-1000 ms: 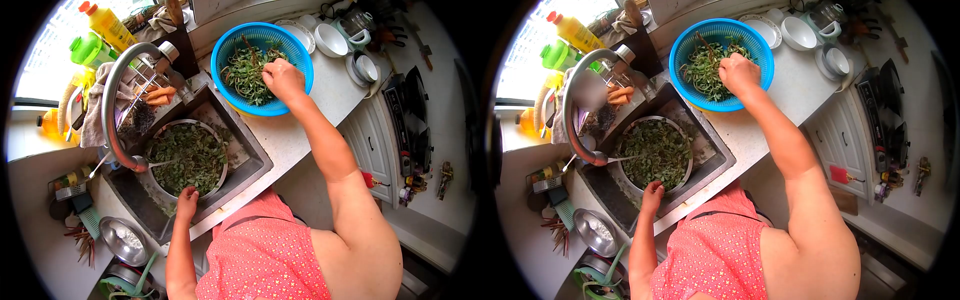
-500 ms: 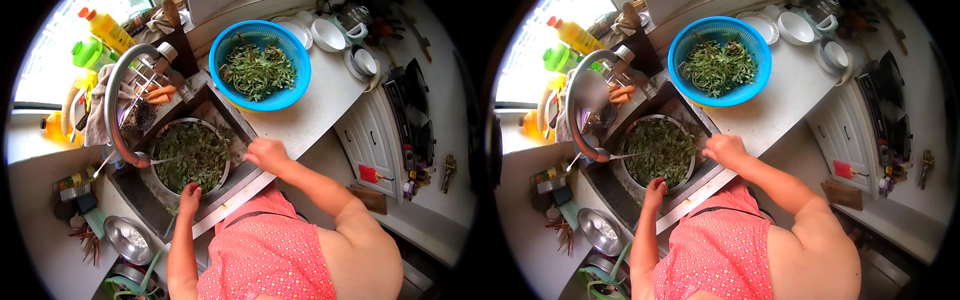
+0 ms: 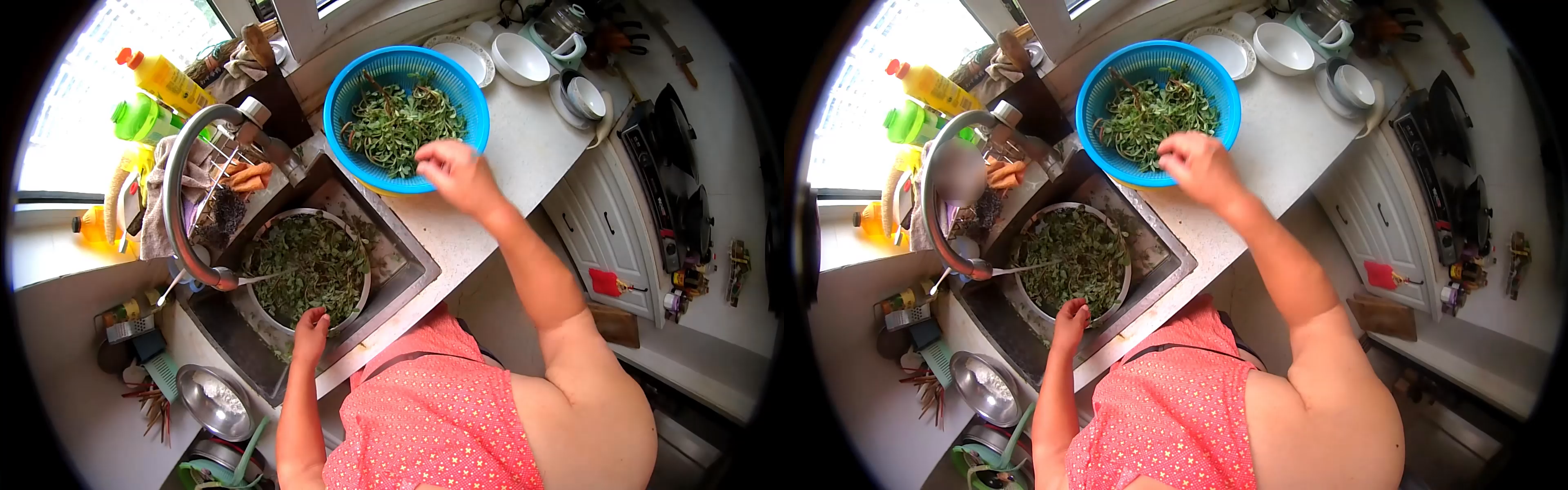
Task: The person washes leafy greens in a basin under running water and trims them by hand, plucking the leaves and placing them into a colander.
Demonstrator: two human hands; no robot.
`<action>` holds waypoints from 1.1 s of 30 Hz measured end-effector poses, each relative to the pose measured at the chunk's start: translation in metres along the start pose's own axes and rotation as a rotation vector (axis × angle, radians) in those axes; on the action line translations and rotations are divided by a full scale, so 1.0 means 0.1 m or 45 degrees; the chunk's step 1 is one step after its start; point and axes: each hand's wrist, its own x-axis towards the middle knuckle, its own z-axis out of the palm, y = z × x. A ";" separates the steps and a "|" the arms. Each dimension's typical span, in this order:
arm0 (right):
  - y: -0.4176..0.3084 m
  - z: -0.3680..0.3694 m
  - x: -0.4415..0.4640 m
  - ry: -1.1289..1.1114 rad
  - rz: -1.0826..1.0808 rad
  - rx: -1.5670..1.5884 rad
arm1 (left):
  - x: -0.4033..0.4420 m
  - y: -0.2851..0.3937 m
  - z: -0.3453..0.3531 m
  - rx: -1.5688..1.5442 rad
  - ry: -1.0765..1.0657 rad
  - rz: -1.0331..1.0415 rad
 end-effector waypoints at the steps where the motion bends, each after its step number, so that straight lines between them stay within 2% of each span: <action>1: 0.09 0.00 0.14 0.045 0.007 -0.064 | 0.00 0.00 0.01 0.018 -0.009 -0.012; 3: 0.19 0.08 0.35 0.152 -0.077 -0.150 | 0.00 -0.01 0.02 0.034 -0.010 -0.025; 7: 0.39 0.33 0.57 0.057 -0.163 -0.351 | -0.04 -0.02 0.05 0.027 0.015 -0.009; 9: 0.40 0.31 0.78 -0.149 -0.051 -0.229 | -0.06 0.01 0.06 0.058 0.036 0.008; 11: 0.30 0.15 0.95 -0.024 -0.107 0.065 | -0.11 0.06 0.06 -0.021 0.027 -0.043; 15: 0.09 -0.32 1.14 0.139 -0.067 0.215 | -0.12 0.07 0.06 0.012 0.016 -0.077; 17: 0.08 -0.47 1.19 0.141 -0.004 0.432 | -0.11 0.05 0.08 -0.011 0.041 -0.088; 20: 0.07 -0.57 1.16 0.013 0.162 0.491 | -0.10 0.02 0.14 -0.062 0.073 -0.037; 22: 0.15 -0.53 1.11 -0.175 0.237 0.440 | -0.08 0.00 0.16 -0.076 0.070 -0.038; 25: 0.43 -0.43 1.05 0.034 -0.118 -0.155 | -0.09 0.03 0.18 -0.093 0.072 -0.041; 26: 0.47 -0.40 1.02 0.031 -0.118 -0.153 | -0.10 0.04 0.19 -0.095 0.076 -0.039; 28: 0.47 -0.36 0.93 -0.342 0.152 0.013 | -0.10 0.03 0.19 -0.096 0.080 -0.045; 29: 0.56 -0.28 0.90 -0.415 0.062 0.055 | -0.10 0.03 0.19 -0.099 0.082 -0.046; 31: 0.62 -0.16 0.79 -0.557 -0.103 -0.214 | -0.09 0.03 0.18 -0.095 0.076 -0.041; 33: 0.61 -0.18 0.72 -0.631 -0.096 -0.353 | -0.10 0.00 0.18 -0.096 0.070 -0.039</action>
